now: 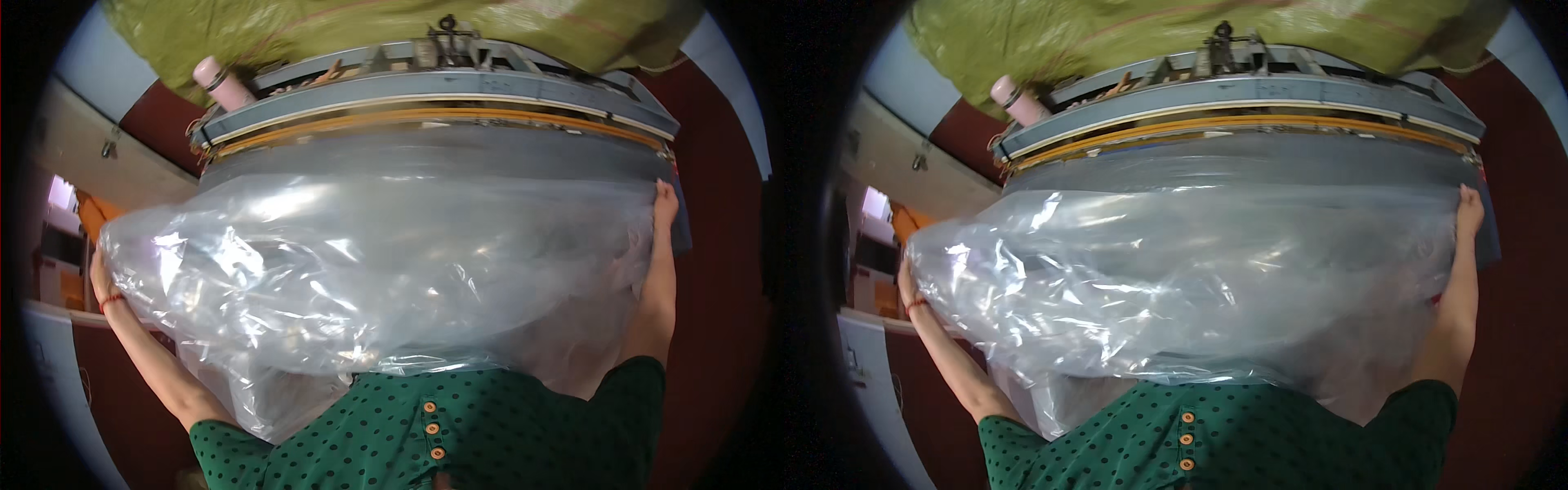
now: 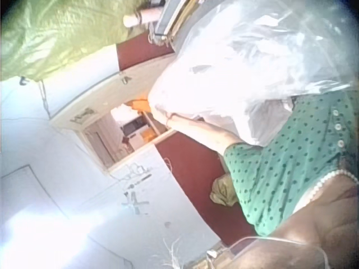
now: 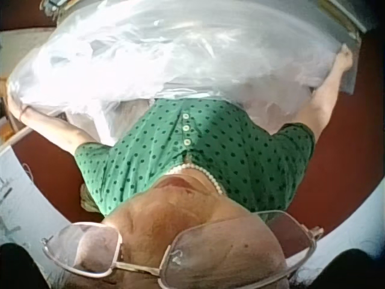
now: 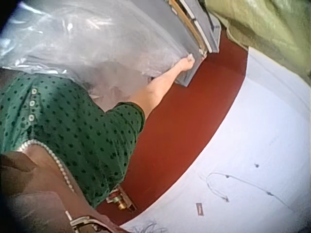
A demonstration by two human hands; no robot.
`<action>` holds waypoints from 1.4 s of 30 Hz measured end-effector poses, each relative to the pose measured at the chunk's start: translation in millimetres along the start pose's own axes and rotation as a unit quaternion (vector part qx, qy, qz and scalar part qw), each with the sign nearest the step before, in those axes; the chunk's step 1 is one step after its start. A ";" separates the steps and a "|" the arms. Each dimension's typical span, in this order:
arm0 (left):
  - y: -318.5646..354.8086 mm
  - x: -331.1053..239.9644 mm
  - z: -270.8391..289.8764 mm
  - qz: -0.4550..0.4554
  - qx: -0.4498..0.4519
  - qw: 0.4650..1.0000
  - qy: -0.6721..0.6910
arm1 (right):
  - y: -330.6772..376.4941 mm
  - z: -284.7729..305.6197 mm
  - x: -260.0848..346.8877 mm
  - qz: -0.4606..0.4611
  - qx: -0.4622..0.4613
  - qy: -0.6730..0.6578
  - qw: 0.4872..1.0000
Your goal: Smoothing and positioning a large sheet of plastic film over a padded component on a manufacturing workbench.
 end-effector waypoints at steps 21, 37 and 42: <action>34.8 175.9 -307.2 -0.431 0.165 0.639 -0.615 | -2.2 10.2 -17.8 -0.023 0.008 0.023 0.999; -14.9 237.9 -322.9 -0.245 0.065 0.840 -0.479 | 25.3 91.5 14.3 -0.162 0.009 -0.420 0.893; -13.6 221.9 -336.5 -0.339 0.106 0.753 -0.554 | 12.2 108.5 -13.7 -0.171 -0.037 -0.359 0.917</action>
Point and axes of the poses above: each hand's wrist, its own y-axis away from the middle knuckle, its own z-axis out of the back of the hand, x = y × z, the point moved 3 cm from there along -y, towards the middle knuckle, and after that the axes turned 1 degree about -z, right-handed, at the moved point
